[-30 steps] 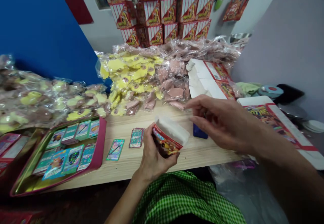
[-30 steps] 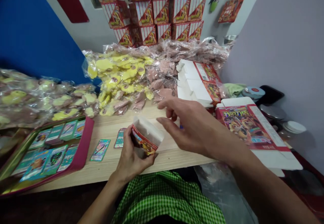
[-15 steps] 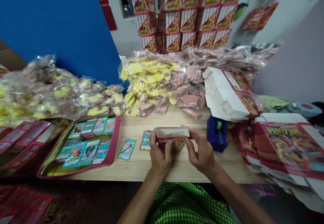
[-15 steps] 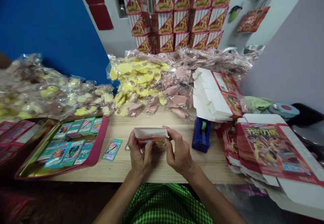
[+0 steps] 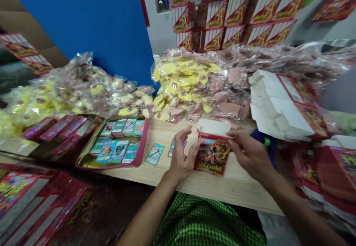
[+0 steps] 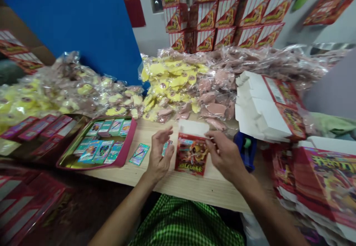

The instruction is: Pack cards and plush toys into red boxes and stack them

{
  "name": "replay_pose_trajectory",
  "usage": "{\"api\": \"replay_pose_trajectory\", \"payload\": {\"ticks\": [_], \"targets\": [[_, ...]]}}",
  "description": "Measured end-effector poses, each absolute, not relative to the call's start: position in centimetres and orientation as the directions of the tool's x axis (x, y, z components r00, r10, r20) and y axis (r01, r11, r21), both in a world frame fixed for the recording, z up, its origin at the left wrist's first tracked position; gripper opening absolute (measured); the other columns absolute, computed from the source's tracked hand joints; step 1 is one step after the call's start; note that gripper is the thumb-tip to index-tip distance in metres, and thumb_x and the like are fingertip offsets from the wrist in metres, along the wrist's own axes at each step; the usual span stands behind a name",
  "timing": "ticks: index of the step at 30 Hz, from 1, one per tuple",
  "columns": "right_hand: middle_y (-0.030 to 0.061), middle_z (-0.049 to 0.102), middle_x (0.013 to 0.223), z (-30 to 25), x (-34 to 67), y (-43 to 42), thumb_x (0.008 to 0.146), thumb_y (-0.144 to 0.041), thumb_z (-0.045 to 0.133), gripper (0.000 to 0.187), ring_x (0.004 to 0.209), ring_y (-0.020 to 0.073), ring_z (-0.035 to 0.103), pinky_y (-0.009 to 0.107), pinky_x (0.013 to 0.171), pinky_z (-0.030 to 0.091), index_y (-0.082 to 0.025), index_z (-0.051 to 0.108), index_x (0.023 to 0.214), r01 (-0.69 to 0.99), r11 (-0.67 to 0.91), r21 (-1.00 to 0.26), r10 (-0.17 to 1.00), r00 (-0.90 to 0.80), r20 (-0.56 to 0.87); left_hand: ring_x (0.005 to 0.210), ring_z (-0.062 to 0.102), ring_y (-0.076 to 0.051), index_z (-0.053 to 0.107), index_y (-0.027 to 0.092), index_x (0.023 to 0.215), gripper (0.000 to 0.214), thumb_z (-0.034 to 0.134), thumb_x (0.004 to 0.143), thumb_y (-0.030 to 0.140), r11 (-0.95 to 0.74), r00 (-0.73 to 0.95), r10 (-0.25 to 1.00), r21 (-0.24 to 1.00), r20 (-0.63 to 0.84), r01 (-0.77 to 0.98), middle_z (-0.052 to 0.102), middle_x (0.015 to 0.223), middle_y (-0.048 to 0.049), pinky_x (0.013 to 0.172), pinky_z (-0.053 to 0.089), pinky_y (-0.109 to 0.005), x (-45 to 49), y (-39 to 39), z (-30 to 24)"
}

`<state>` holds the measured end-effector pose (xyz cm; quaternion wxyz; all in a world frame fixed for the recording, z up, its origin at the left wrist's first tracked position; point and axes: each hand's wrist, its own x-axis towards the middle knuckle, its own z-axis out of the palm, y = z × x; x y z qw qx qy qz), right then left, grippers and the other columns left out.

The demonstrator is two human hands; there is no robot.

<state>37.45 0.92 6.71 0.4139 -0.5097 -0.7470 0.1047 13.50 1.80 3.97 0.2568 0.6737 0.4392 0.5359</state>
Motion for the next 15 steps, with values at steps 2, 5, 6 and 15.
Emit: {"api": "replay_pose_trajectory", "payload": {"ticks": [2,5,6,15], "targets": [[0.0088,0.071,0.091,6.6,38.3,2.4,0.097,-0.025,0.051,0.018,0.076,0.0247,0.069,0.035,0.068,0.056,-0.019,0.066,0.106,0.742,0.318,-0.590,0.923,-0.099,0.373,0.133,0.057,-0.027,0.033,0.016,0.147,0.050,0.047,0.103,0.034,-0.281,0.084,0.945,0.657,0.315,0.699,0.054,0.144,-0.0206,0.107,0.050,-0.044,10.5,2.0,4.1],[0.0188,0.070,0.105,6.6,36.9,3.8,0.086,-0.014,0.049,0.028,0.099,0.0321,0.067,0.043,0.084,0.055,-0.011,0.069,0.106,0.903,0.240,-0.357,0.914,-0.087,0.396,0.128,0.060,-0.037,0.047,0.005,0.136,0.043,0.052,0.098,0.025,0.026,-0.036,0.999,0.263,0.034,0.965,0.061,0.132,-0.0287,0.103,0.051,-0.052,6.7,2.1,3.9],[0.0217,0.069,0.112,6.8,35.4,3.8,0.083,-0.010,0.049,0.033,0.107,0.0339,0.064,0.046,0.092,0.053,-0.008,0.069,0.109,0.928,0.262,-0.264,0.908,-0.144,0.393,0.122,0.063,-0.039,0.053,0.004,0.129,0.037,0.055,0.096,0.023,0.058,-0.056,0.998,0.202,-0.014,0.978,0.064,0.125,-0.0291,0.100,0.052,-0.054,5.9,2.0,3.8],[0.0387,0.052,0.142,4.1,18.2,1.1,0.088,-0.006,0.056,0.056,0.131,0.0439,0.056,0.054,0.101,0.052,0.008,0.051,0.143,0.867,0.496,-0.043,0.863,-0.498,-0.089,0.109,0.070,-0.034,0.062,-0.001,0.117,0.037,0.034,0.093,-0.001,0.043,-0.046,0.994,-0.033,-0.096,0.999,0.068,0.112,-0.0312,0.087,0.056,-0.039,6.5,1.0,3.6]]}}
